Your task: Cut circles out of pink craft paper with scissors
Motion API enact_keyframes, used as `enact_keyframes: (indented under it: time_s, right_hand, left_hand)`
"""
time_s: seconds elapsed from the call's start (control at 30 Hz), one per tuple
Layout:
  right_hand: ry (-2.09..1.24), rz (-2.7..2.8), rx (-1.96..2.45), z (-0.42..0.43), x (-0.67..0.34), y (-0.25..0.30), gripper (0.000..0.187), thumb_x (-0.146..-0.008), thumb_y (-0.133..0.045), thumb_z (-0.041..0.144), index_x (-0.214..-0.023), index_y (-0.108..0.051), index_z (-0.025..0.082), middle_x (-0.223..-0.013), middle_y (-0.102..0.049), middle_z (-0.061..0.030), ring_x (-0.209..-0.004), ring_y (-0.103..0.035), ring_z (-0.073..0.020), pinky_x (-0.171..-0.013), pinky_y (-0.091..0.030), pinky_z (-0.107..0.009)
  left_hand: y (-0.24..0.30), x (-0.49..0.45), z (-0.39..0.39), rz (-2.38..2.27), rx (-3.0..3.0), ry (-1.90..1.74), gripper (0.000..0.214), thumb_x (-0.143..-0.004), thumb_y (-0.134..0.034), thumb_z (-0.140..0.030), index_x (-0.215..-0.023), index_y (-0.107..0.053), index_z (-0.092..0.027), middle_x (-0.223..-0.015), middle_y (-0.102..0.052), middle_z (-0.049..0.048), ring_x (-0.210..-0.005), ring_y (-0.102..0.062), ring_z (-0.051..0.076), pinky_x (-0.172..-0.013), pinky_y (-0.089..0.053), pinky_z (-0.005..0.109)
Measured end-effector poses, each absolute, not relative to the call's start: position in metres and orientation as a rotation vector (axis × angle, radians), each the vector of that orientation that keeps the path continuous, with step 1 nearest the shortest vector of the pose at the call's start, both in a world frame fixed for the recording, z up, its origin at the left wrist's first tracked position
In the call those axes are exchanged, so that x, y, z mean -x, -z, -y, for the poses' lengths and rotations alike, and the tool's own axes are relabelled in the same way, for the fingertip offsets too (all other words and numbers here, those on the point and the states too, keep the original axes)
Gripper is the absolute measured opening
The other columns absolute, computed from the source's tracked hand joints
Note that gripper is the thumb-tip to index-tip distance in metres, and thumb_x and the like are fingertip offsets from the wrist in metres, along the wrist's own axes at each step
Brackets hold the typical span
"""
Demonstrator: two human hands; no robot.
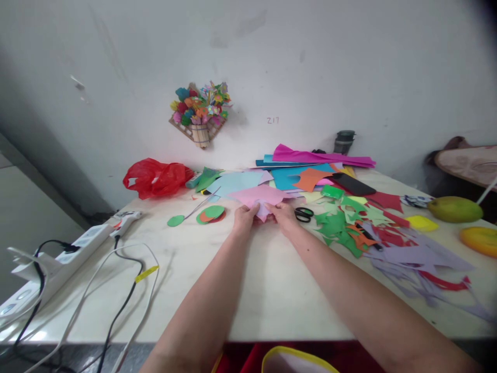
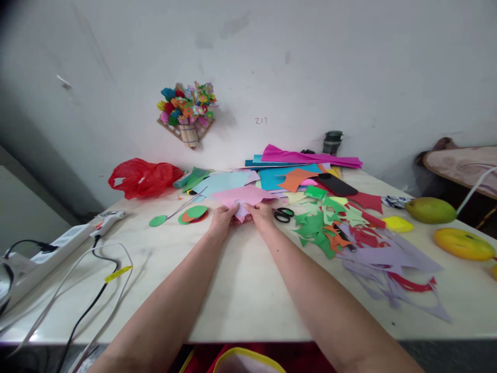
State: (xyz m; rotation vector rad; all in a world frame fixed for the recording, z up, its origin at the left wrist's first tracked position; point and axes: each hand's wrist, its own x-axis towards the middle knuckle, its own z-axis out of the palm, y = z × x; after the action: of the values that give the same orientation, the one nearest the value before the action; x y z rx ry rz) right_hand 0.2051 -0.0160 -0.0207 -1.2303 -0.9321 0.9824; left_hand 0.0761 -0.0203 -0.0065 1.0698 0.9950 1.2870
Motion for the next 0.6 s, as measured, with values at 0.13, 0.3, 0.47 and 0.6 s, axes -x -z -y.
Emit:
enact_keyframes:
  time_s: [0.13,0.3,0.47,0.6]
  right_hand:
    - [-0.976,0.909,1.239,0.0191,-0.2040,0.0166,0.034,-0.054,-0.082,0.037,-0.050,-0.054,0.018,-0.039,-0.055,0.0024,-0.038,-0.049,-0.0112,-0.036,-0.033,-0.021]
    - [-0.969,0.902,1.245,0.0208,-0.2036,0.0152,0.035,-0.054,-0.082,0.036,-0.049,-0.052,0.018,-0.037,-0.052,0.0031,-0.037,-0.047,-0.0109,-0.037,-0.034,-0.022]
    - [-0.957,0.914,1.248,0.0168,-0.2057,0.0199,0.037,-0.053,-0.081,0.040,-0.050,-0.051,0.018,-0.038,-0.052,0.0037,-0.038,-0.047,-0.0106,-0.038,-0.034,-0.022]
    - [-0.984,0.905,1.213,0.0205,-0.2042,0.0154,0.039,-0.051,-0.082,0.041,-0.050,-0.051,0.018,-0.037,-0.052,0.0027,-0.037,-0.048,-0.0113,-0.039,-0.036,-0.023]
  left_hand:
    - [0.0035,-0.0762,0.0221,-0.991,-1.061,-1.261,0.033,-0.067,-0.076,-0.040,-0.066,-0.060,-0.011,-0.054,-0.061,0.0052,-0.045,-0.056,0.014,-0.047,-0.046,0.027]
    - [0.0022,-0.0761,0.0236,-0.979,-1.037,-1.249,0.035,-0.065,-0.079,-0.042,-0.067,-0.059,-0.012,-0.055,-0.061,0.0045,-0.046,-0.057,0.015,-0.049,-0.048,0.028]
    - [0.0036,-0.0765,0.0218,-1.007,-1.062,-1.242,0.036,-0.066,-0.077,-0.043,-0.064,-0.058,-0.013,-0.052,-0.061,0.0040,-0.044,-0.056,0.014,-0.047,-0.047,0.027]
    - [0.0044,-0.0769,0.0205,-1.048,-1.131,-1.207,0.038,-0.071,-0.072,-0.046,-0.058,-0.058,-0.013,-0.047,-0.059,0.0048,-0.039,-0.053,0.013,-0.043,-0.042,0.025]
